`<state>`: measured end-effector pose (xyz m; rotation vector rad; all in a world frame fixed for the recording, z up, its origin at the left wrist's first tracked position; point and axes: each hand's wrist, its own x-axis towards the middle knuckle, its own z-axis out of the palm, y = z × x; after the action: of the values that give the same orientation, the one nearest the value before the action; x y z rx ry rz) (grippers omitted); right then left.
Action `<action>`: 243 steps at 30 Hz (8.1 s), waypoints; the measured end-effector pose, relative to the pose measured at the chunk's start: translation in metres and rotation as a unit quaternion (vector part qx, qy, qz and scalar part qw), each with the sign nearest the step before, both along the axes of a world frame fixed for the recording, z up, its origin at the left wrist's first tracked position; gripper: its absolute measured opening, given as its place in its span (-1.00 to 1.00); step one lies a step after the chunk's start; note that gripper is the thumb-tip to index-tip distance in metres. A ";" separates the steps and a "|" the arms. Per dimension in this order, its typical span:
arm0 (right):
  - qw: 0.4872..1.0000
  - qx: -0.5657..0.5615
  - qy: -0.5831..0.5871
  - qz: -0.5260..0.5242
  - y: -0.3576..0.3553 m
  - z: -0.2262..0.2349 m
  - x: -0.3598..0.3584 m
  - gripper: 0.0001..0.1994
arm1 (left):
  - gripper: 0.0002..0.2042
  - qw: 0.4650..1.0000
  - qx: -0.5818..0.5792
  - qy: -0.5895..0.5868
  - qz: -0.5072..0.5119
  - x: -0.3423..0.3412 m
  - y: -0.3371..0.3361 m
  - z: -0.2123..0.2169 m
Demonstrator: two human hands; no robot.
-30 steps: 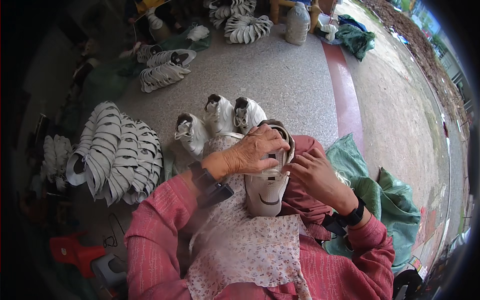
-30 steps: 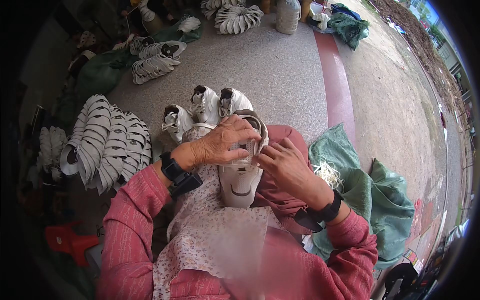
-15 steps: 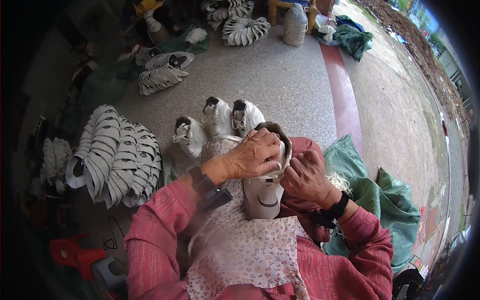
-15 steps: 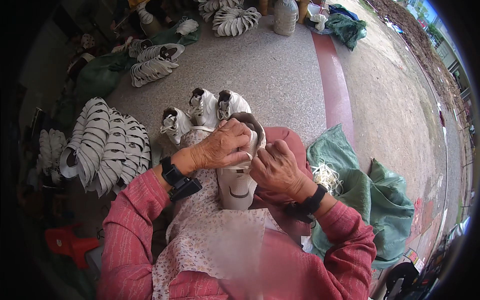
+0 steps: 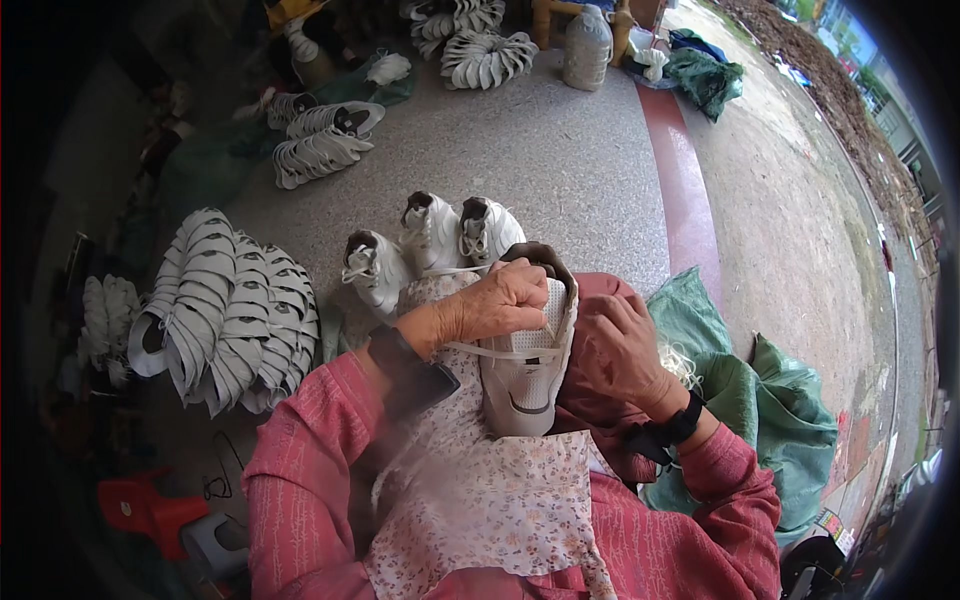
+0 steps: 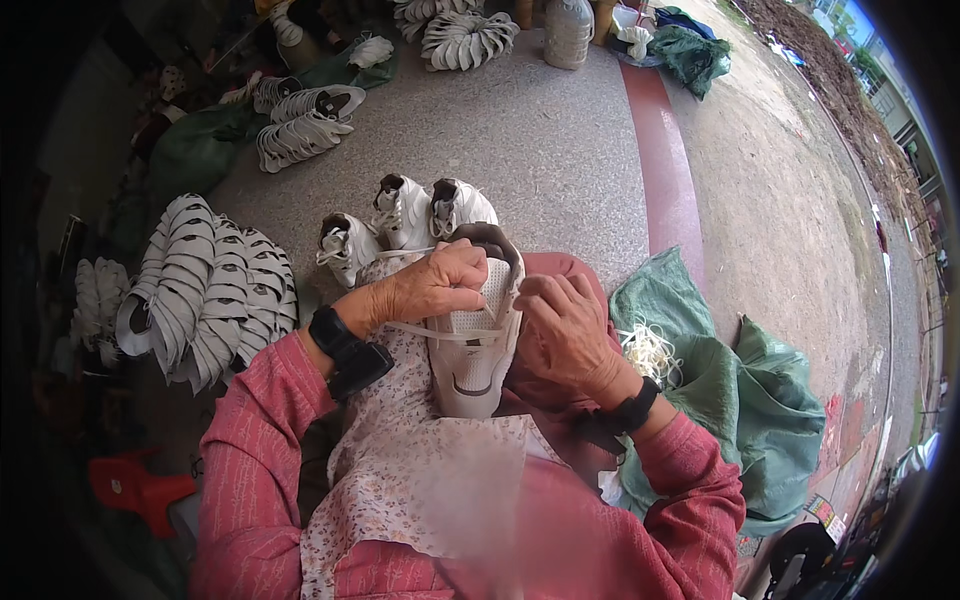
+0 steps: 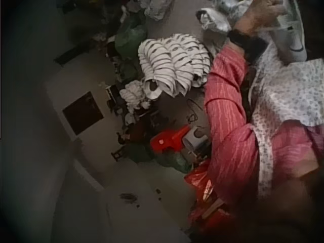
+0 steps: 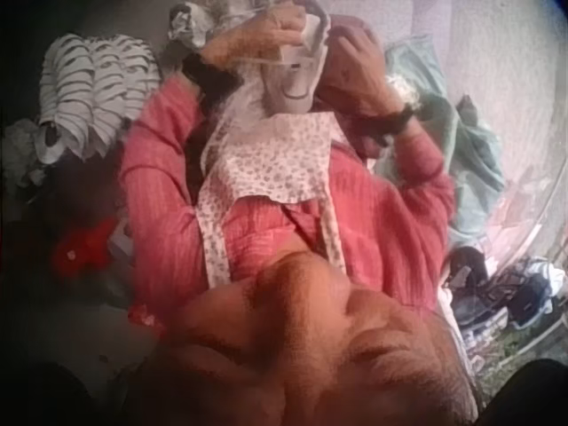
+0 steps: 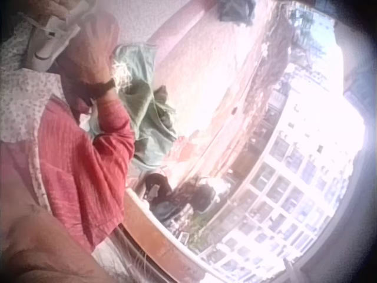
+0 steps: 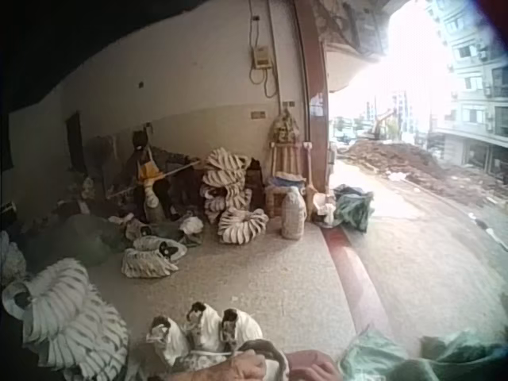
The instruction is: The person sits on the floor and threads a white shoelace through the eyelets of a white sneaker. They pull the lace through the holes and adjust the tension repeatedly to complete the lacing process.
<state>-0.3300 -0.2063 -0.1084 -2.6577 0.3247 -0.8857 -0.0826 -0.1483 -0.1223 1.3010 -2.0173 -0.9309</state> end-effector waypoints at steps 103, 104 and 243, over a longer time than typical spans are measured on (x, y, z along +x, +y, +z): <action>0.747 0.663 0.041 -0.008 0.064 -0.006 0.033 -0.70 | -0.83 0.959 -0.047 -0.046 0.274 -0.016 0.108 -0.008; 0.746 0.665 0.039 -0.006 0.064 -0.007 0.033 -0.70 | -0.83 0.961 -0.049 -0.038 0.271 -0.016 0.109 -0.008; 0.764 0.463 -0.434 0.120 -0.054 0.115 -0.305 -0.63 | -0.87 0.944 -0.229 -0.236 -0.030 -0.099 0.039 0.004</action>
<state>-0.6352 -0.2608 0.0067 -1.1756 0.1135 -1.2972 -0.1812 -0.1094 -0.1179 1.2746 -2.4495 -0.1389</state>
